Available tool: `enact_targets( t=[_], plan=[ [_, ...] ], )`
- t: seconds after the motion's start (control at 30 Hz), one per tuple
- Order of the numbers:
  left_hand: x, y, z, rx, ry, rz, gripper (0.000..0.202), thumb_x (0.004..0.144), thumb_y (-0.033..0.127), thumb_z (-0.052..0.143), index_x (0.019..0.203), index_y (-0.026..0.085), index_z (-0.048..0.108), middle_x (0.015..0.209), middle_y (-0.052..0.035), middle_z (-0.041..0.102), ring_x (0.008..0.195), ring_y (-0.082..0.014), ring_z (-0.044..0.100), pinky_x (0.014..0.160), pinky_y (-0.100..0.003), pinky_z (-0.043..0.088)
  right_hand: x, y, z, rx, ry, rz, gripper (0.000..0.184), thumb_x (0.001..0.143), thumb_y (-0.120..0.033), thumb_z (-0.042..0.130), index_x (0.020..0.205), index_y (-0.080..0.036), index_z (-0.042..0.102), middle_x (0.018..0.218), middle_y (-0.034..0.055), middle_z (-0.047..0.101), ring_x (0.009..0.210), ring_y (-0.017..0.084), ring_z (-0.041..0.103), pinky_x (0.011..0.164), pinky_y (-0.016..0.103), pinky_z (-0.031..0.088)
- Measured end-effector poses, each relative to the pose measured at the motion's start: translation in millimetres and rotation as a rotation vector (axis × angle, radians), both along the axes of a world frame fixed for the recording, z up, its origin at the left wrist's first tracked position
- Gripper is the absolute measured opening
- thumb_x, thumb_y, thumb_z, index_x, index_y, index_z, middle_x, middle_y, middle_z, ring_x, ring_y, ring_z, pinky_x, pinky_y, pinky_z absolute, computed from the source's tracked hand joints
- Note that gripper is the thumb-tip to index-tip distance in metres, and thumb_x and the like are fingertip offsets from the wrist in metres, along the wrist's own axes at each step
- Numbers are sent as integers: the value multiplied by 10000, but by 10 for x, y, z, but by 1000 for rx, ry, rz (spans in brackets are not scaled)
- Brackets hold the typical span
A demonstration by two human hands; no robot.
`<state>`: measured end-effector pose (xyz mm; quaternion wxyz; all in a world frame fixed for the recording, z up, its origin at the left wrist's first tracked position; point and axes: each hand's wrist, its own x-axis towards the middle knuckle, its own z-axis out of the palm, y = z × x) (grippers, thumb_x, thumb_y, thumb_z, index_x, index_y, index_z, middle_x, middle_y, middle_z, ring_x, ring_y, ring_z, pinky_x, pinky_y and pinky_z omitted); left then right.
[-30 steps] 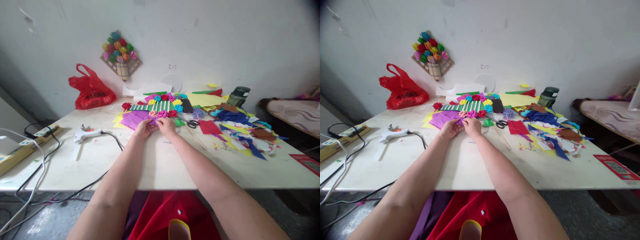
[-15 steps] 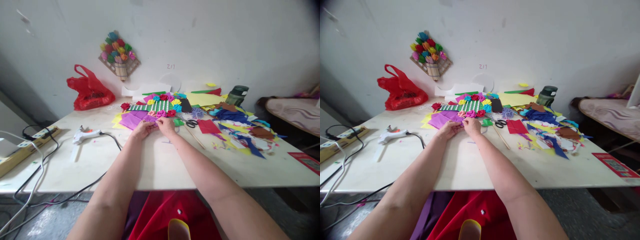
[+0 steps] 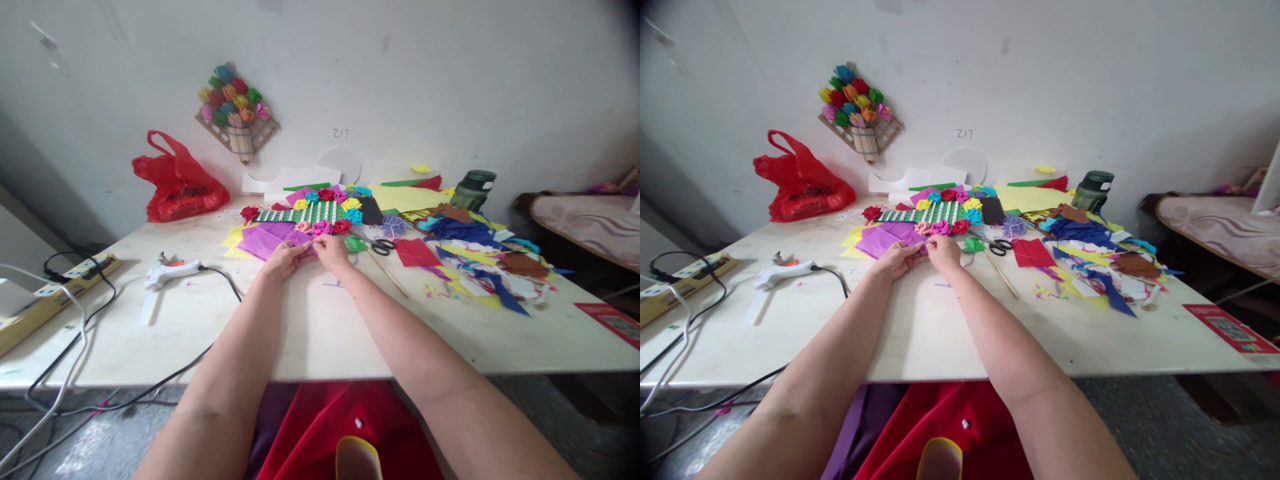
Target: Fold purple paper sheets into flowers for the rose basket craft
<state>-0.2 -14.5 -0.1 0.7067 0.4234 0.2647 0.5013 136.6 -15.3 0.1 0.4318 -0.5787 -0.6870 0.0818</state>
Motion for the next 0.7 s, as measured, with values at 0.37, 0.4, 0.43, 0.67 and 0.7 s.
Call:
enact_targets(
  t=[0.37, 0.4, 0.43, 0.67, 0.7],
  plan=[
    [-12, 7, 3, 30, 38, -14, 45, 694, 97, 632, 706, 63, 660, 723, -130, 688, 745, -202, 665, 766, -331, 535, -5, 57, -28, -28, 110, 66, 158, 736, -247, 525, 779, -189, 666, 713, 23, 662, 677, 165, 587, 639, 268, 435],
    [-10, 8, 3, 23, 39, -9, 50, 697, 98, 630, 712, 60, 659, 723, -132, 687, 745, -203, 666, 763, -330, 535, -7, 63, -30, -29, 117, 69, 156, 734, -249, 528, 777, -188, 665, 709, 21, 660, 678, 164, 586, 643, 268, 437],
    [-7, 9, 1, 11, 37, -1, 52, 700, 97, 628, 717, 59, 658, 722, -131, 687, 746, -203, 666, 757, -328, 537, -9, 68, -33, -30, 125, 73, 153, 733, -251, 531, 773, -188, 664, 707, 19, 659, 679, 164, 586, 645, 268, 438],
    [28, 48, -47, -37, 24, 55, 73, 711, 104, 623, 765, 70, 658, 707, -118, 686, 745, -200, 666, 720, -317, 549, -18, 123, -89, -34, 180, 100, 144, 727, -261, 545, 741, -185, 666, 697, 18, 664, 673, 159, 592, 641, 269, 446],
    [31, 55, -53, -33, 27, 64, 71, 709, 104, 625, 761, 70, 658, 698, -116, 685, 739, -199, 666, 716, -315, 549, -18, 131, -97, -25, 182, 113, 148, 728, -261, 543, 740, -185, 669, 698, 20, 667, 672, 160, 594, 641, 272, 449]
  ],
)
